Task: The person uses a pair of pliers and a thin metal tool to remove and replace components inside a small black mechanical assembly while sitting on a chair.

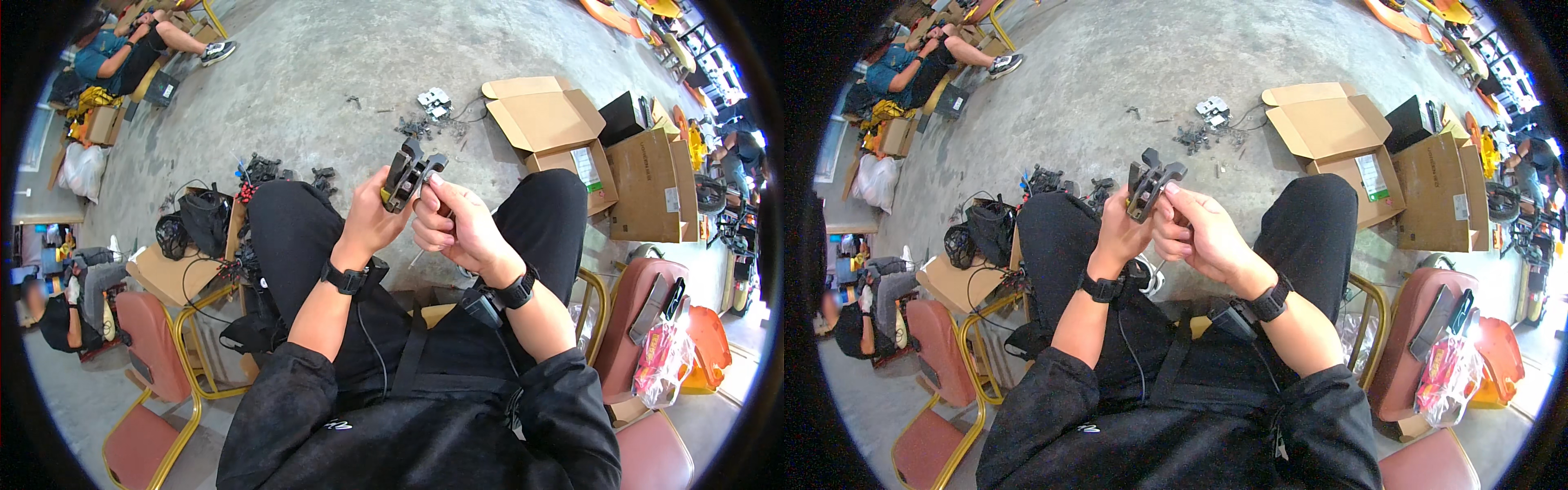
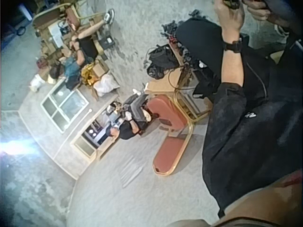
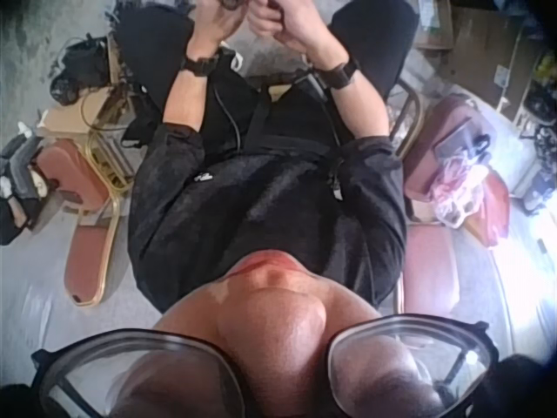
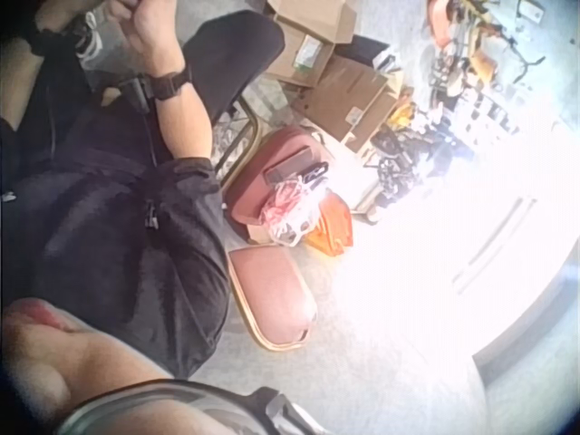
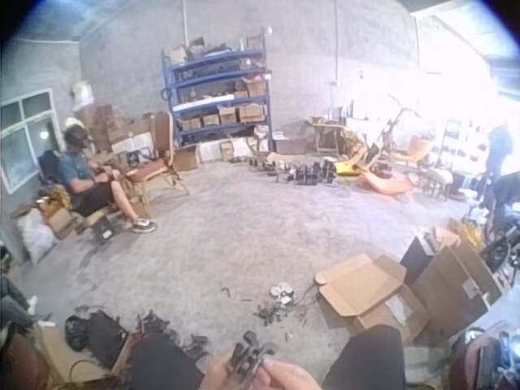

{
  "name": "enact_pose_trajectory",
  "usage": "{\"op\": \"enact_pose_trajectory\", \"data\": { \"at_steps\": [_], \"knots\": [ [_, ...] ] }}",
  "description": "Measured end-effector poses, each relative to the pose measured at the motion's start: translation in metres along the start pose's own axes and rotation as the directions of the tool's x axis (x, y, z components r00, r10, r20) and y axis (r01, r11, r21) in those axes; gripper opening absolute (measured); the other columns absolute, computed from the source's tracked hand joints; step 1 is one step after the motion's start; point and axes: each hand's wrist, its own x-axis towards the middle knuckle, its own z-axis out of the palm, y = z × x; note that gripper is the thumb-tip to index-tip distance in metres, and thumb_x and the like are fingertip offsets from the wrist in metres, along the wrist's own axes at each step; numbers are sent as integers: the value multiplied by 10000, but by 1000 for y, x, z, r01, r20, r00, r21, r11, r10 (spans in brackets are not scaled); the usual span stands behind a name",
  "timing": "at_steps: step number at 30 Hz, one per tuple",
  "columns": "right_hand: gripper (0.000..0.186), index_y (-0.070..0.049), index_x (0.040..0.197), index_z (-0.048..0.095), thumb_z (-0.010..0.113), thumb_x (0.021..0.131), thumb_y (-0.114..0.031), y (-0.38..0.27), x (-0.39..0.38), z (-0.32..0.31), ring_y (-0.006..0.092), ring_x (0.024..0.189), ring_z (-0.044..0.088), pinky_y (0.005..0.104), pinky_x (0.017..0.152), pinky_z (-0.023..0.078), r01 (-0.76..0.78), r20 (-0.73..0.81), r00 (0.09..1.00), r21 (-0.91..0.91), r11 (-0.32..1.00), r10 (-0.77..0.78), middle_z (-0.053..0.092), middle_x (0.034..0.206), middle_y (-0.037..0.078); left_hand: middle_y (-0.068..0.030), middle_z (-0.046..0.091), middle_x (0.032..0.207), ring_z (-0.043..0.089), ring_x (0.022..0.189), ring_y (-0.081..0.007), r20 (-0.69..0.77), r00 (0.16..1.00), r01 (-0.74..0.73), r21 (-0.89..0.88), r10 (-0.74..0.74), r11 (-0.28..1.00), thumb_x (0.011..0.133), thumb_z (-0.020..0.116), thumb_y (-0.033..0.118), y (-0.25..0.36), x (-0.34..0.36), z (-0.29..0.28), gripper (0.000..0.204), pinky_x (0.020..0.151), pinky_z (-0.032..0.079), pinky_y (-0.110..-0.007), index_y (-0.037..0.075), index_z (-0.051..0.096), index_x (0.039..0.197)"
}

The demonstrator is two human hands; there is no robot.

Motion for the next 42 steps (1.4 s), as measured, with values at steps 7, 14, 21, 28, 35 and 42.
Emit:
{"op": "enact_pose_trajectory", "data": {
  "at_steps": [7,14,21,28,35,42],
  "knots": [
    [329,-99,731,397,339,983,-303,2,1,1,76,428,270,241,437,239,10,-16,1000,-44,999,-10,278,530,-38,-106,626,780,613,698,-183,29,999,-44,24,43,999,747,641,19,2,0,-2,214,634,471,-292,23,577,951],
    [301,-48,741,414,413,967,-246,7,5,-14,95,469,312,258,448,287,110,-89,983,-406,907,-159,313,541,-19,-101,624,743,602,665,-175,33,999,-22,67,20,997,761,648,54,9,2,-2,201,621,468,-288,13,579,945],
    [139,4,831,515,514,896,-119,11,6,-8,341,619,557,372,560,439,167,239,747,-971,-173,-621,559,684,183,-74,632,739,591,676,-124,84,983,164,-43,-160,985,778,638,60,16,-2,-6,189,633,468,-279,5,583,950],
    [176,3,826,517,495,919,-145,11,5,-3,232,532,489,313,526,392,174,11,838,-953,248,-545,453,582,75,-64,634,740,572,656,-111,3,989,151,-16,-151,988,766,660,59,17,-1,-4,206,621,463,-268,4,583,949],
    [315,-32,798,509,374,977,-253,5,7,-8,72,479,245,240,484,241,99,-82,988,-294,951,-128,278,541,-47,-85,613,701,574,612,-145,-49,997,65,81,-61,995,745,671,55,12,0,-3,210,586,458,-277,13,576,928],
    [307,-54,790,492,387,974,-276,-3,3,-5,66,467,249,232,457,237,9,-65,998,-23,1000,-10,265,542,-51,-65,638,760,597,702,-116,-22,999,48,122,-46,991,765,642,54,8,1,-4,133,653,474,-279,31,604,890]
  ]
}}
